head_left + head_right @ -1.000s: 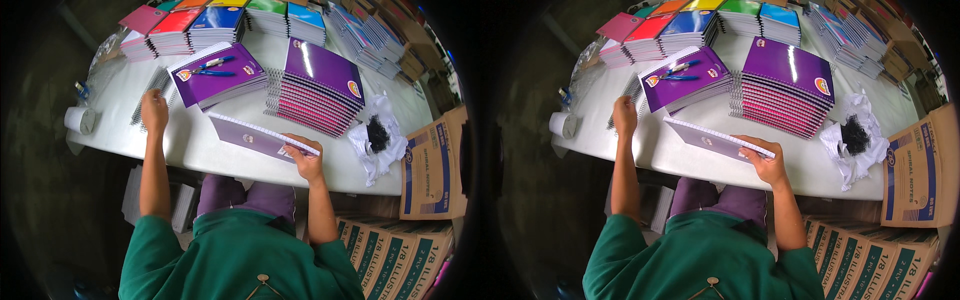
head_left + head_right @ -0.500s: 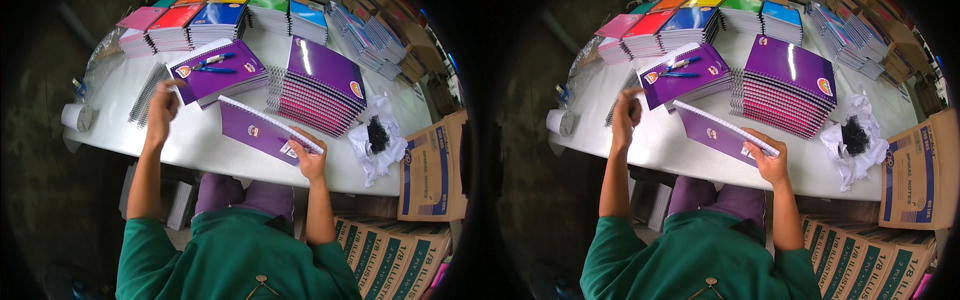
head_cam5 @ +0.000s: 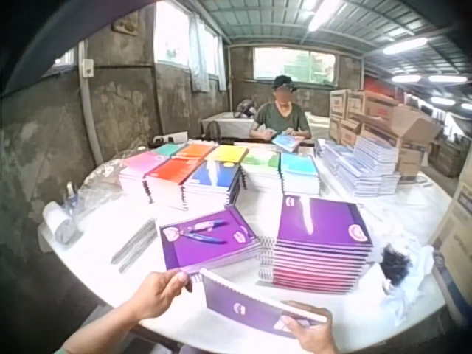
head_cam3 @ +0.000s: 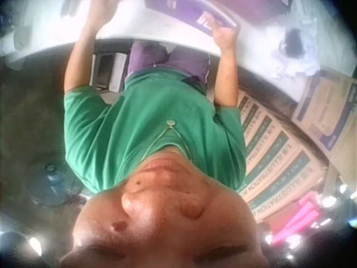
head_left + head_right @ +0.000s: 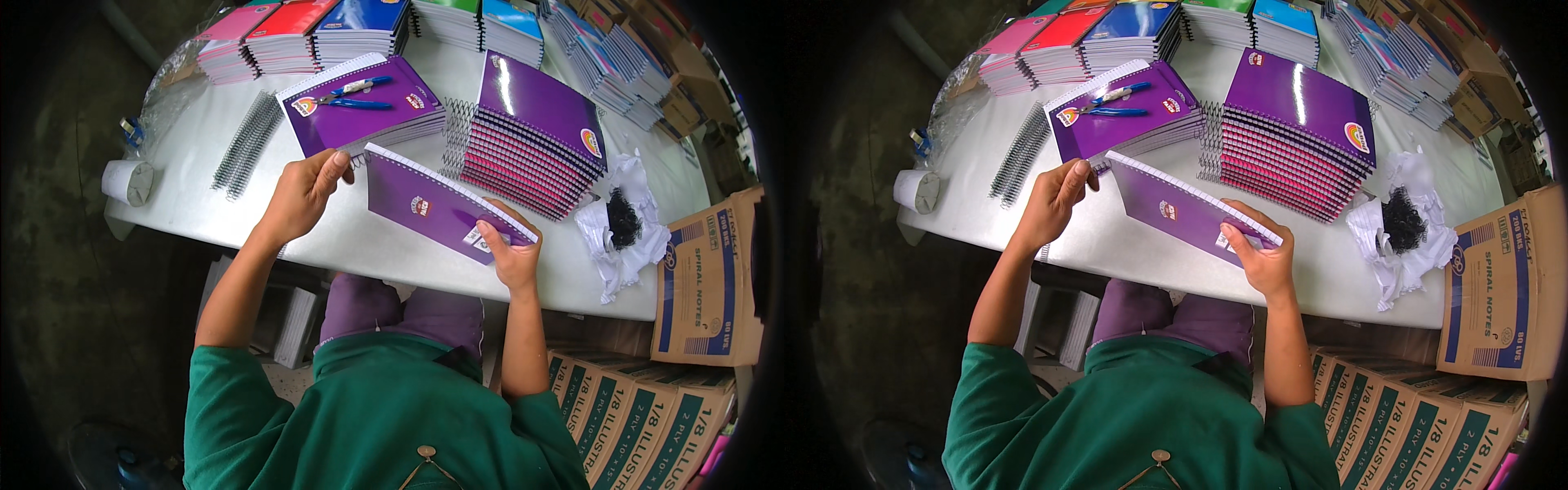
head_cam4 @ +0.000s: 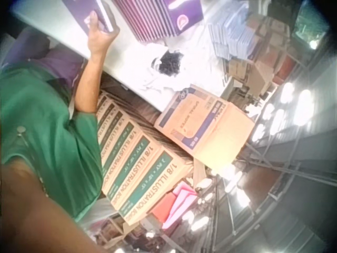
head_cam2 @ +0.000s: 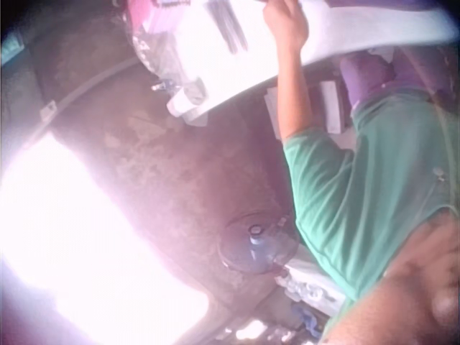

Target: The person threads a metal spiral coil through the holes of several purple notebooks by hand and places them into a cardboard box.

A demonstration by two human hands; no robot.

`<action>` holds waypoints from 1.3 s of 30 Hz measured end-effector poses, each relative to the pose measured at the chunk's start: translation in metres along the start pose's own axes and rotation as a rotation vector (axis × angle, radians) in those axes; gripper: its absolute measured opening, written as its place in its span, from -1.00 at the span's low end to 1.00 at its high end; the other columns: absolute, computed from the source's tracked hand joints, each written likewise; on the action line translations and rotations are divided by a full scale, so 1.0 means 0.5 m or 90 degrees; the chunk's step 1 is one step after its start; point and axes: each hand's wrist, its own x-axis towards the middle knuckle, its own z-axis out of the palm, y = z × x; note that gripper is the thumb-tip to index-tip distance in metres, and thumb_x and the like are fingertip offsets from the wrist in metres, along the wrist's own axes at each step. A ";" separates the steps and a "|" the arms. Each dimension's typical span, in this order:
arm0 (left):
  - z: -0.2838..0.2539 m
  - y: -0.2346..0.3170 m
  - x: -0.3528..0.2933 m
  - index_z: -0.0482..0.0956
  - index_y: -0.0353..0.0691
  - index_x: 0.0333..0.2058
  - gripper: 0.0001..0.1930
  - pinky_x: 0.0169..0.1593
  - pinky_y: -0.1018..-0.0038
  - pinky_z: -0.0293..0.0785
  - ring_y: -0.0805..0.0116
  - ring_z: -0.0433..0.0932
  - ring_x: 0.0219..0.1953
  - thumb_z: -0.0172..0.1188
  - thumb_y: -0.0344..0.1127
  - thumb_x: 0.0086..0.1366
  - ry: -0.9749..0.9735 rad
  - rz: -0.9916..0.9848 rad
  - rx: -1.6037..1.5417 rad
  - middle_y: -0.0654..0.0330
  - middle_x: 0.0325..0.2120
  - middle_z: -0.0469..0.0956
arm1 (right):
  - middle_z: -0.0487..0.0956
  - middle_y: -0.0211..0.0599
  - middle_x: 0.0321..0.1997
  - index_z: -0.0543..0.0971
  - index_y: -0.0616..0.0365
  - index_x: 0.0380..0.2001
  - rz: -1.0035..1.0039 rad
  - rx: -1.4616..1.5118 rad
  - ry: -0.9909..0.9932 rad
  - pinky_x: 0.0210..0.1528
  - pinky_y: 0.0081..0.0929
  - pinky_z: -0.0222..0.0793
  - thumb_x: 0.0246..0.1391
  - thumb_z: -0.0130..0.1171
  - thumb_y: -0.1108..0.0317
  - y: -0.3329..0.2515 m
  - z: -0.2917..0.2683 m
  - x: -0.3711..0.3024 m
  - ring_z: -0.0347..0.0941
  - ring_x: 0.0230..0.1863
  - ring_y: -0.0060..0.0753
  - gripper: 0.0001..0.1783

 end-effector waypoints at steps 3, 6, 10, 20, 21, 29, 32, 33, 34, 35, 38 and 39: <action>0.004 -0.009 0.004 0.39 -0.24 -0.46 -0.59 -0.54 0.65 0.00 0.64 0.04 -0.62 -0.13 0.00 0.38 -0.007 -0.011 -0.060 0.42 -0.68 0.14 | 0.59 -0.30 -0.23 0.53 0.33 -0.12 -0.009 -0.006 0.000 -0.17 -0.69 0.36 -0.01 0.20 0.56 -0.001 0.000 0.001 0.46 -0.28 -0.65 -0.68; 0.001 -0.011 0.011 0.39 -0.25 -0.52 -0.54 -0.53 0.61 0.07 0.62 0.07 -0.62 -0.13 0.04 0.36 -0.016 -0.032 -0.069 0.40 -0.71 0.14 | 0.60 -0.30 -0.24 0.53 0.33 -0.13 -0.006 -0.003 -0.002 -0.17 -0.70 0.36 -0.01 0.20 0.57 -0.003 0.000 0.002 0.46 -0.28 -0.66 -0.69; -0.007 -0.015 0.020 0.39 -0.26 -0.55 -0.50 -0.54 0.61 0.05 0.61 0.06 -0.64 -0.13 0.07 0.36 -0.070 -0.079 -0.109 0.40 -0.74 0.12 | 0.60 -0.29 -0.26 0.54 0.32 -0.13 -0.004 0.003 -0.003 -0.19 -0.70 0.36 -0.01 0.20 0.57 0.000 -0.001 0.001 0.46 -0.30 -0.65 -0.70; -0.054 0.007 0.059 0.44 -0.20 -0.42 -0.76 -0.45 0.67 0.25 0.63 0.31 -0.53 0.08 -0.15 0.29 -0.120 0.003 -0.183 0.35 -0.59 0.38 | 0.62 -0.15 -0.23 0.56 0.28 -0.15 -0.110 -0.013 -0.096 -0.20 -0.67 0.43 -0.04 0.18 0.60 -0.007 -0.017 0.014 0.53 -0.26 -0.54 -0.70; -0.062 0.011 0.061 0.44 -0.21 -0.41 -0.79 -0.42 0.67 0.28 0.61 0.34 -0.49 0.11 -0.19 0.27 -0.140 0.042 -0.178 0.33 -0.54 0.41 | 0.62 -0.15 -0.22 0.56 0.28 -0.15 -0.083 -0.009 -0.094 -0.20 -0.67 0.42 -0.04 0.18 0.60 -0.007 -0.020 0.010 0.54 -0.27 -0.53 -0.70; -0.065 0.069 0.048 0.49 -0.28 -0.12 -0.70 -0.38 0.62 0.36 0.59 0.37 -0.44 0.17 -0.25 0.23 -0.245 -0.055 0.040 0.30 -0.38 0.52 | 0.62 -0.17 -0.21 0.56 0.30 -0.15 -0.093 -0.009 -0.101 -0.27 -0.68 0.41 -0.03 0.17 0.60 -0.006 -0.019 0.003 0.52 -0.38 -0.59 -0.70; -0.047 0.035 0.034 0.48 -0.24 -0.07 -0.68 -0.31 0.61 0.34 0.57 0.37 -0.37 0.15 -0.25 0.24 -0.160 0.052 0.053 0.27 -0.24 0.48 | 0.62 -0.18 -0.21 0.56 0.28 -0.14 -0.092 0.001 -0.112 -0.28 -0.67 0.42 -0.01 0.17 0.58 -0.010 -0.016 0.006 0.52 -0.38 -0.59 -0.70; -0.043 0.041 0.036 0.46 -0.24 -0.04 -0.66 -0.29 0.60 0.34 0.55 0.37 -0.36 0.15 -0.25 0.24 -0.137 0.106 0.066 0.25 -0.20 0.47 | 0.62 -0.18 -0.20 0.56 0.28 -0.14 -0.091 0.002 -0.111 -0.28 -0.67 0.42 -0.01 0.17 0.57 -0.011 -0.016 0.008 0.52 -0.38 -0.58 -0.71; -0.047 0.062 0.030 0.43 -0.22 -0.03 -0.64 -0.16 0.48 0.38 0.40 0.44 -0.24 0.18 -0.31 0.20 -0.118 0.195 0.183 0.17 -0.14 0.44 | 0.62 -0.18 -0.20 0.56 0.28 -0.14 -0.076 0.019 -0.087 -0.28 -0.66 0.42 0.00 0.17 0.56 -0.014 -0.010 0.006 0.52 -0.37 -0.57 -0.71; -0.042 0.067 0.025 0.43 -0.22 -0.06 -0.65 -0.13 0.44 0.38 0.33 0.45 -0.21 0.21 -0.33 0.17 -0.097 0.232 0.250 0.14 -0.16 0.45 | 0.62 -0.18 -0.20 0.56 0.28 -0.14 -0.062 0.035 -0.064 -0.28 -0.66 0.43 0.01 0.17 0.55 -0.017 0.001 0.002 0.52 -0.37 -0.56 -0.71; -0.048 0.076 0.018 0.42 -0.22 -0.08 -0.63 -0.02 0.30 0.38 0.10 0.46 -0.08 0.24 -0.37 0.11 -0.131 0.281 0.399 0.02 -0.20 0.47 | 0.61 -0.18 -0.19 0.55 0.28 -0.12 -0.030 -0.027 -0.080 -0.27 -0.64 0.43 0.03 0.15 0.54 -0.017 -0.008 -0.011 0.53 -0.34 -0.55 -0.71; -0.055 0.090 0.022 0.42 -0.22 -0.07 -0.63 -0.02 0.30 0.38 0.10 0.46 -0.08 0.22 -0.36 0.13 -0.157 0.219 0.388 0.02 -0.19 0.47 | 0.61 -0.18 -0.18 0.54 0.28 -0.11 -0.022 -0.067 -0.100 -0.27 -0.64 0.43 0.04 0.14 0.54 -0.016 -0.012 -0.015 0.53 -0.32 -0.55 -0.71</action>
